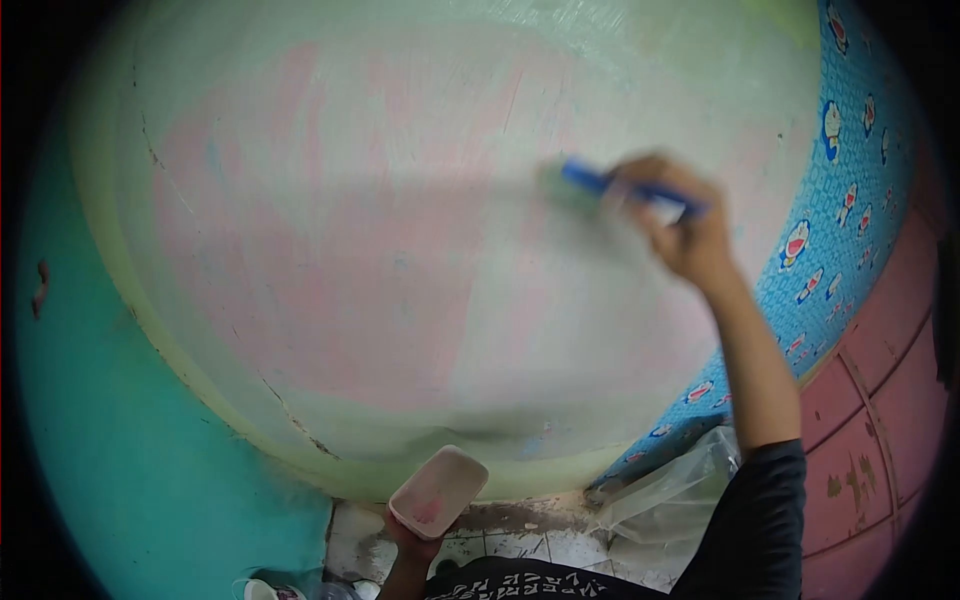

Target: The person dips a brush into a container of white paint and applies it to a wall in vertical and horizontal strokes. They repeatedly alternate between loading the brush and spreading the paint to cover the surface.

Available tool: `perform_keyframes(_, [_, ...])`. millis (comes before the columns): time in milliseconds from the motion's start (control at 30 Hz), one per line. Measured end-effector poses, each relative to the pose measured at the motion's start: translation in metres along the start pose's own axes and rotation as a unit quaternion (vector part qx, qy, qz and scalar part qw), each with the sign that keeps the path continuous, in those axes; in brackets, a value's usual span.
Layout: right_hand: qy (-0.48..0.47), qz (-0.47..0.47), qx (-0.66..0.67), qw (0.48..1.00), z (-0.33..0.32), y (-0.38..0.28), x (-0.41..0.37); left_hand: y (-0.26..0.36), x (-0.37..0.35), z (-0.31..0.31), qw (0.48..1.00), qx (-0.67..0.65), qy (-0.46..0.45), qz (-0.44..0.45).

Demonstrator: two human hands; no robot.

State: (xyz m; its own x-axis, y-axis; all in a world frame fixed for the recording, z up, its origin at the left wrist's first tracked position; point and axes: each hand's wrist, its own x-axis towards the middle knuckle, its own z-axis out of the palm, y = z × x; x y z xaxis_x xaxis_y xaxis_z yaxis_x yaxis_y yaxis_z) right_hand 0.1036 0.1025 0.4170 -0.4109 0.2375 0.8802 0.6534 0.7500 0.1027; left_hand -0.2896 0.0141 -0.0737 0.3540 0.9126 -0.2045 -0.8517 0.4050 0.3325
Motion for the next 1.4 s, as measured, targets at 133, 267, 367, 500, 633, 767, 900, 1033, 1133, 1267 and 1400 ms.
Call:
perform_keyframes(133, [0.207, -0.122, -0.174, 0.955, -0.038, 0.007, 0.068, -0.018, -0.009, 0.002, 0.999, -0.021, 0.024, 0.021])
perform_keyframes(267, [0.100, -0.178, -0.305, 0.930, -0.014, 0.016, 0.037, -0.037, -0.019, 0.000, 0.998, -0.019, 0.047, 0.042])
perform_keyframes(367, [-0.008, -0.238, -0.284, 0.929, 0.048, 0.003, -0.032, -0.051, -0.027, -0.001, 0.997, -0.024, 0.052, 0.057])
perform_keyframes(500, [-0.195, -0.222, -0.056, 0.954, 0.116, -0.047, -0.132, -0.068, -0.040, 0.000, 0.993, -0.005, 0.089, 0.076])
perform_keyframes(633, [-0.201, -0.105, 0.058, 0.972, 0.148, -0.033, -0.165, -0.077, -0.049, -0.004, 0.991, -0.013, 0.101, 0.082])
perform_keyframes(767, [-0.076, 0.023, 0.084, 0.993, 0.095, -0.004, -0.082, -0.075, -0.050, -0.006, 0.990, 0.004, 0.106, 0.091])
perform_keyframes(900, [0.193, -0.065, -0.060, 0.977, 0.021, 0.016, 0.037, -0.065, -0.045, -0.009, 0.992, 0.007, 0.083, 0.096])
perform_keyframes(1033, [0.306, -0.091, -0.133, 0.938, 0.000, 0.016, 0.089, -0.048, -0.028, -0.016, 0.990, -0.039, 0.063, 0.118])
perform_keyframes(1133, [0.202, -0.234, -0.180, 0.934, 0.032, 0.009, 0.064, -0.034, -0.030, -0.003, 0.990, -0.036, 0.059, 0.119])
perform_keyframes(1267, [0.003, -0.264, -0.202, 0.943, 0.135, -0.025, -0.067, -0.015, -0.040, -0.012, 0.991, -0.046, 0.050, 0.114])
perform_keyframes(1400, [-0.214, -0.212, -0.059, 0.952, 0.193, -0.083, -0.163, 0.000, -0.046, -0.018, 0.991, -0.059, 0.063, 0.106])
